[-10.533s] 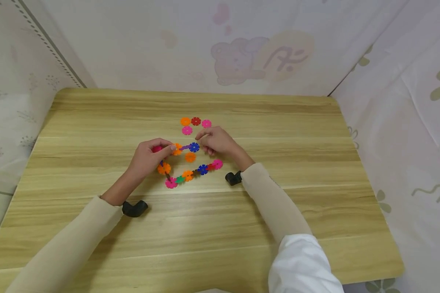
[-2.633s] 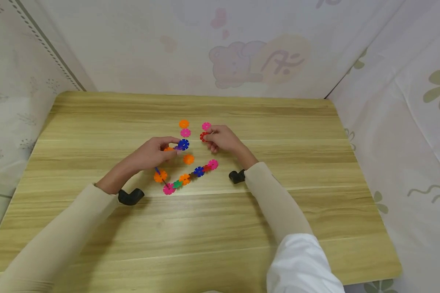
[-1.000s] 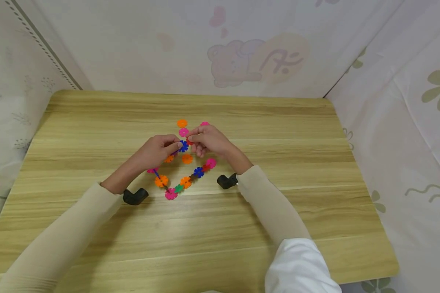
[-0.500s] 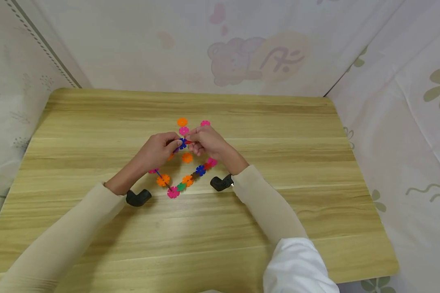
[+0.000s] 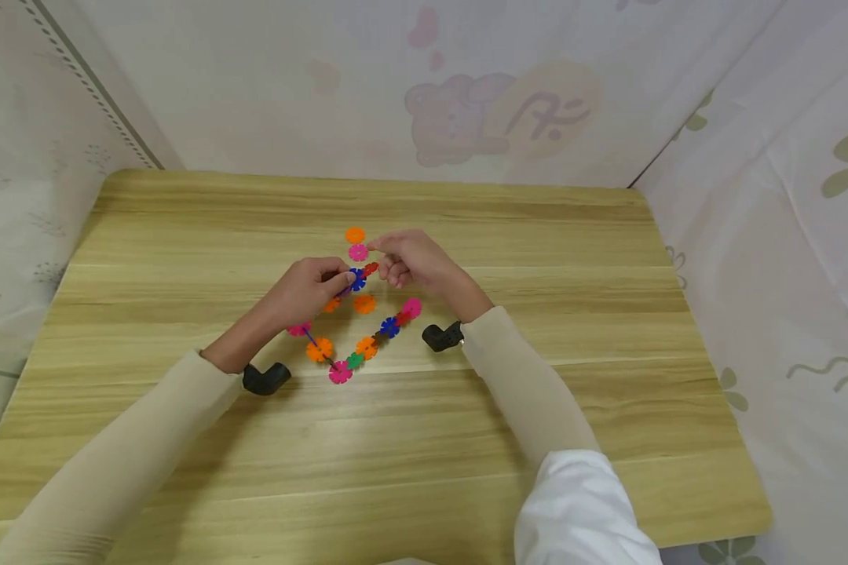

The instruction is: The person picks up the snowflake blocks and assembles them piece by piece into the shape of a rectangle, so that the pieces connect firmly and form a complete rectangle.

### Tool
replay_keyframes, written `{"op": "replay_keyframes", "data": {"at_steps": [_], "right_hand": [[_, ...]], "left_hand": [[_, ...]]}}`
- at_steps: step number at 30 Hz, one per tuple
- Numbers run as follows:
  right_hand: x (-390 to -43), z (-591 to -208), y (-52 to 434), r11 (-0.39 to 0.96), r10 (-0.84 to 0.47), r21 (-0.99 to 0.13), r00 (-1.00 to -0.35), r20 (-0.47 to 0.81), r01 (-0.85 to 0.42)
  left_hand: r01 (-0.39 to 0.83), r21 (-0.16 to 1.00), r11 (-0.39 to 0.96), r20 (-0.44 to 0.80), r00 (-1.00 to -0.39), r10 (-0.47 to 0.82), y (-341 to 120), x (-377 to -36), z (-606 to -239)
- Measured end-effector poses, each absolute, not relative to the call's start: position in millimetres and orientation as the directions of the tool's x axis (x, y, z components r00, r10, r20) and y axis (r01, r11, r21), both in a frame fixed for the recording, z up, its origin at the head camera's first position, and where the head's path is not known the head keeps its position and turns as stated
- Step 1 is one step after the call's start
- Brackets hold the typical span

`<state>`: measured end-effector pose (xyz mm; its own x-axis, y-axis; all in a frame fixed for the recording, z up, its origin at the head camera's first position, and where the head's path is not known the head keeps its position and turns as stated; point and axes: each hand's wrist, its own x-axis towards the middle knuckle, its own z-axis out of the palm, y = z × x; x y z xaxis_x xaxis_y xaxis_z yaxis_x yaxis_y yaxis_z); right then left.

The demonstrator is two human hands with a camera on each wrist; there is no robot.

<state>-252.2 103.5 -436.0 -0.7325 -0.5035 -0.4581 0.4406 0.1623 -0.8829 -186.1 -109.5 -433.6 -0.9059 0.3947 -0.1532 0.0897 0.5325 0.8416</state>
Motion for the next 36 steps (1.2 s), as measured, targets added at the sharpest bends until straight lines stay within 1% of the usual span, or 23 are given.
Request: {"op": "replay_keyframes", "data": {"at_steps": [4,8,12,19,23,28,32,36], "right_hand": [[-262.6,-438.6,111.7,0.154,-0.445,-0.906,-0.791,-0.420,0.394],[-270.6,-443.8,116.8,0.171,-0.383,-0.913,-0.829,-0.407,0.370],[-276.9,-449.7,119.6,0.185,-0.343,-0.915,-0.849,-0.401,0.358],[-284.0,-461.1,121.8,0.200,-0.301,-0.912,-0.864,-0.404,0.357],[-287.9,-465.3,123.3,0.232,-0.296,-0.902,-0.857,-0.423,0.364],[-293.0,-457.1,125.2,0.321,-0.346,-0.866,-0.803,-0.485,0.384],[-295.0,-452.8,125.7,0.409,-0.383,-0.846,-0.777,-0.500,0.343],[-297.6,-459.0,126.2,0.490,-0.387,-0.830,-0.787,-0.481,0.266]], "left_hand": [[0.045,0.853,0.520,-0.174,-0.915,0.365,-111.1,-184.9,-432.1],[0.009,0.860,0.510,-0.196,-0.918,0.346,-112.7,-184.1,-430.0],[-0.019,0.870,0.493,-0.213,-0.916,0.341,-113.3,-184.3,-428.8],[-0.043,0.884,0.466,-0.224,-0.913,0.341,-113.0,-185.7,-428.9],[-0.054,0.891,0.451,-0.230,-0.910,0.345,-112.7,-186.8,-430.6],[-0.058,0.888,0.457,-0.239,-0.906,0.350,-112.4,-187.1,-432.2],[-0.058,0.887,0.458,-0.242,-0.903,0.355,-112.1,-187.0,-432.5],[-0.056,0.887,0.458,-0.242,-0.901,0.359,-112.0,-187.0,-433.3]]}}
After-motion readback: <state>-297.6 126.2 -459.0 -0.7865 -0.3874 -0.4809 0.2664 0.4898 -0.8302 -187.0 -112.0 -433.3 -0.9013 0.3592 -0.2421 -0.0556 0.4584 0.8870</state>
